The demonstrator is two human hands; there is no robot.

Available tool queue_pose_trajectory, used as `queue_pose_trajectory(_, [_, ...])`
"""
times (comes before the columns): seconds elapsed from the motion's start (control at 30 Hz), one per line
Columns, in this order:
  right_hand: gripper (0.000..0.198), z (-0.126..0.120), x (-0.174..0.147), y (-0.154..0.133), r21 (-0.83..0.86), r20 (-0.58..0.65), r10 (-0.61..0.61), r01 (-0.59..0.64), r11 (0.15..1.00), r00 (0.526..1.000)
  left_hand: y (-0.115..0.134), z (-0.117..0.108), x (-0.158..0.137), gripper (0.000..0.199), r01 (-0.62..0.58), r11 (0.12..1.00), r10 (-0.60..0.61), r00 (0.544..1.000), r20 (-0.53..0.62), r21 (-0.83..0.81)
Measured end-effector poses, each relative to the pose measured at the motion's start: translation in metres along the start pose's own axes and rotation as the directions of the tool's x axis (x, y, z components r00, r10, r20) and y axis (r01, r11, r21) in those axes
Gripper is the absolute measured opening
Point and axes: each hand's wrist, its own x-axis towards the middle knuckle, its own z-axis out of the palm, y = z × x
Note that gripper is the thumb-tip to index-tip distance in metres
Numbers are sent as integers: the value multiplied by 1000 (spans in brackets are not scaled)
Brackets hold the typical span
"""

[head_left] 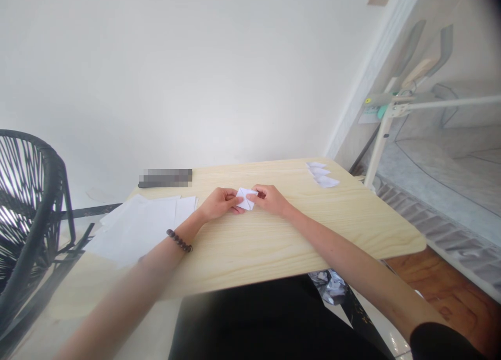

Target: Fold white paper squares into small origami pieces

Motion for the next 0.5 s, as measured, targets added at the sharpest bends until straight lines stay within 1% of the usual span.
queue_pose_trajectory(0.13, [26,-2,0,-1,26,15,-7,7,1000,1000,1,2,0,36,-16,1000,16,1000,6,17])
queue_pose_trajectory(0.3, [30,-3,1,2,174,86,27,-42,984,996,1,2,1,38,18,999,-18,1000,8,-48])
queue_pose_trajectory(0.4, [35,-4,1,3,228,77,21,-39,973,997,2,1,0,40,15,996,-19,999,-38,-84])
queue_pose_trajectory(0.5, [36,-5,1,3,219,63,14,-28,975,998,3,0,-1,39,-12,998,6,994,-105,-61])
